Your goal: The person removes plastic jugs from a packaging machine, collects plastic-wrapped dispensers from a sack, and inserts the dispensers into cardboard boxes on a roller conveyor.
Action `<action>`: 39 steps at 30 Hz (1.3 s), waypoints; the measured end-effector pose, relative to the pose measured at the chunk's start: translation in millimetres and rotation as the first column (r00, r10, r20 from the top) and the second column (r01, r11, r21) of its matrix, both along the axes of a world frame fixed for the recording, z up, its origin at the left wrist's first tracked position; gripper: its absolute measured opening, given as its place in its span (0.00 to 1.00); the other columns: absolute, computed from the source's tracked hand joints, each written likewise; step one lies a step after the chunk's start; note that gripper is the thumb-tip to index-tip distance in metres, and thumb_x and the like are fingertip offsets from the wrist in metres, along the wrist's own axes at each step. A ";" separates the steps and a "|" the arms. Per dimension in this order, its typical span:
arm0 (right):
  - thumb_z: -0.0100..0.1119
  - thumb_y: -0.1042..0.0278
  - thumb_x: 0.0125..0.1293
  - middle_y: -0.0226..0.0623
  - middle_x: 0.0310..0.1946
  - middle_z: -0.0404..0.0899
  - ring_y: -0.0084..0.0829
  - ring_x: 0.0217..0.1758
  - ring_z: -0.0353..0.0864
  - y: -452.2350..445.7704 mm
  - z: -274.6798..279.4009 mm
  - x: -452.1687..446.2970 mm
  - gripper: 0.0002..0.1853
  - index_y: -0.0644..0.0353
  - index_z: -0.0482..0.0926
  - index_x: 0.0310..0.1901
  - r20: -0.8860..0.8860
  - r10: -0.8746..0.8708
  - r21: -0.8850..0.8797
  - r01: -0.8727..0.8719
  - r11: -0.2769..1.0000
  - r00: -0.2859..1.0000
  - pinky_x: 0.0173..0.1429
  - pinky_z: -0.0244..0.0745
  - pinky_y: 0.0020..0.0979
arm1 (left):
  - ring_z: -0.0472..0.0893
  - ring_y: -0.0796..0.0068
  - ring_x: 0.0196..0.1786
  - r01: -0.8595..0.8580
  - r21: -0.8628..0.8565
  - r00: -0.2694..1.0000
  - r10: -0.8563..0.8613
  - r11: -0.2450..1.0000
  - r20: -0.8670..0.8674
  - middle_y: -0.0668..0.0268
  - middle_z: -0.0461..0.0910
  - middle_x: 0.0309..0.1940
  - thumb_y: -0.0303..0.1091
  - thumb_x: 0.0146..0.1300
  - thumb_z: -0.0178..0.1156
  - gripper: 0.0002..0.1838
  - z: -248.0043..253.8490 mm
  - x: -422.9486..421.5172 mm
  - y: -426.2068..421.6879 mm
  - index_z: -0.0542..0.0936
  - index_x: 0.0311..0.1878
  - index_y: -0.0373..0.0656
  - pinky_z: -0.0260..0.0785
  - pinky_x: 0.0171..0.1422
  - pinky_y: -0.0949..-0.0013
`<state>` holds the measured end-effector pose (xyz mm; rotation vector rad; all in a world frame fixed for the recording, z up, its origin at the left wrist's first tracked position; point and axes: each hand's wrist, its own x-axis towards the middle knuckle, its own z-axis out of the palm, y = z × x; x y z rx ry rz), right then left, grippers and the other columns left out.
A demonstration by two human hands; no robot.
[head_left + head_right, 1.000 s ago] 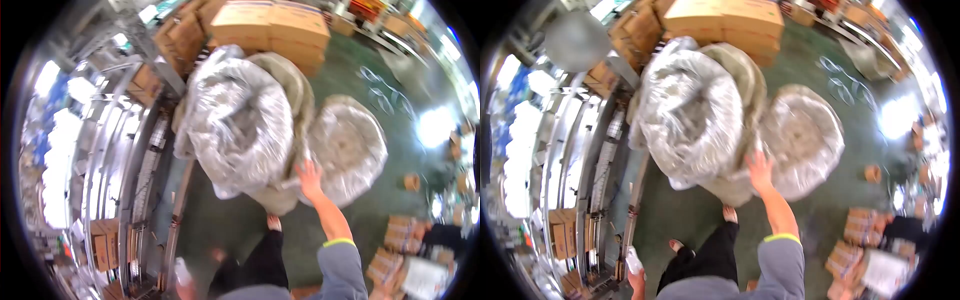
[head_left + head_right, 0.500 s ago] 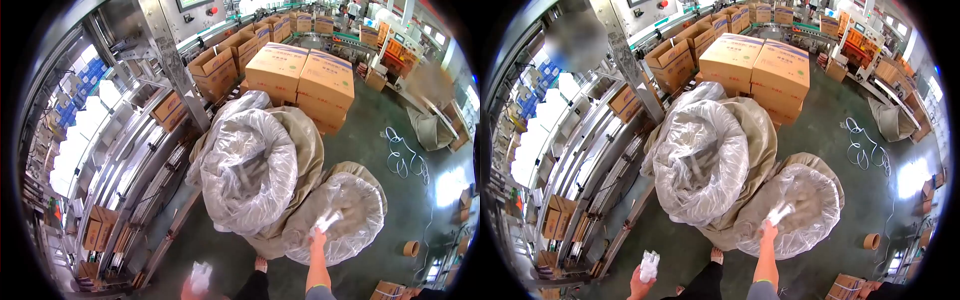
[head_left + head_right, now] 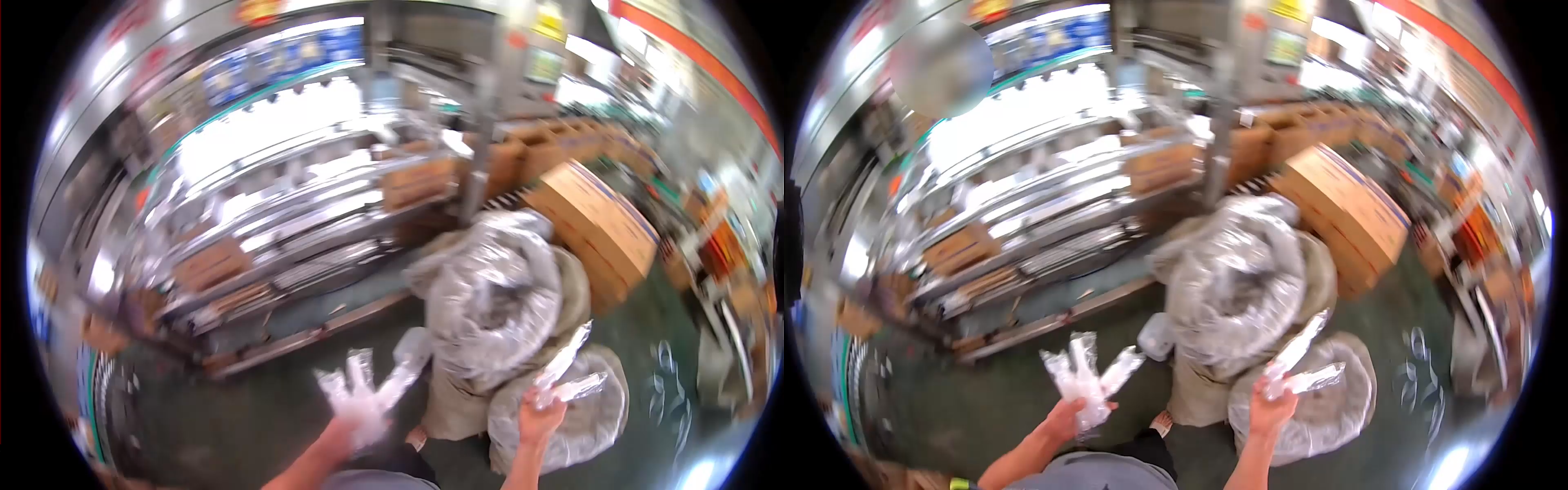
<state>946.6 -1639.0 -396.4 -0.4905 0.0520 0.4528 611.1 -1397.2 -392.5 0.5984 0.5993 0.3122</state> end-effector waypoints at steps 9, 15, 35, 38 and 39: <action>0.66 0.66 0.57 0.37 0.47 0.80 0.36 0.49 0.83 165.1 26.3 -341.6 0.25 0.63 0.75 0.57 0.040 0.988 -0.297 -0.942 0.155 0.150 0.54 0.79 0.38 | 0.77 0.58 0.61 -0.245 0.364 0.963 0.182 0.899 0.198 0.57 0.77 0.60 0.48 0.47 0.79 0.39 12.2 -246.8 5.9 0.79 0.59 0.35 0.70 0.65 0.54; 0.60 0.69 0.60 0.40 0.56 0.77 0.32 0.56 0.81 226.7 34.9 -505.0 0.22 0.65 0.76 0.57 -0.042 0.963 -0.594 -0.769 -0.239 -0.266 0.61 0.76 0.38 | 0.77 0.64 0.61 -0.445 0.176 0.890 0.411 0.878 0.196 0.61 0.81 0.57 0.50 0.45 0.82 0.37 79.9 -433.9 9.0 0.82 0.55 0.37 0.66 0.67 0.55; 0.62 0.52 0.65 0.40 0.20 0.77 0.36 0.21 0.79 603.4 -319.3 -838.6 0.21 0.69 0.78 0.33 -0.509 0.857 -0.857 0.129 -0.498 -0.074 0.29 0.76 0.37 | 0.85 0.64 0.47 -0.775 0.573 -0.380 0.529 0.267 -0.759 0.60 0.86 0.45 0.29 0.51 0.76 0.26 -191.7 -913.0 4.5 0.82 0.55 0.35 0.78 0.53 0.63; 0.59 0.55 0.68 0.40 0.20 0.77 0.34 0.24 0.81 717.8 -346.9 -931.7 0.21 0.69 0.79 0.30 -0.330 0.901 -0.935 0.232 -0.270 -0.281 0.27 0.74 0.38 | 0.86 0.62 0.48 -0.844 0.348 -0.485 0.301 -0.409 -0.821 0.55 0.85 0.47 0.26 0.54 0.74 0.23 -264.4 -932.4 -64.4 0.81 0.53 0.28 0.79 0.50 0.59; 0.59 0.55 0.68 0.41 0.21 0.79 0.34 0.27 0.84 768.1 -377.4 -987.6 0.21 0.70 0.80 0.28 -0.107 0.896 -0.980 0.195 -0.023 -0.431 0.28 0.74 0.39 | 0.86 0.63 0.48 -0.738 0.345 -0.573 0.269 -0.579 -0.774 0.52 0.85 0.49 0.26 0.52 0.75 0.23 -287.6 -922.5 -78.6 0.81 0.51 0.25 0.79 0.50 0.59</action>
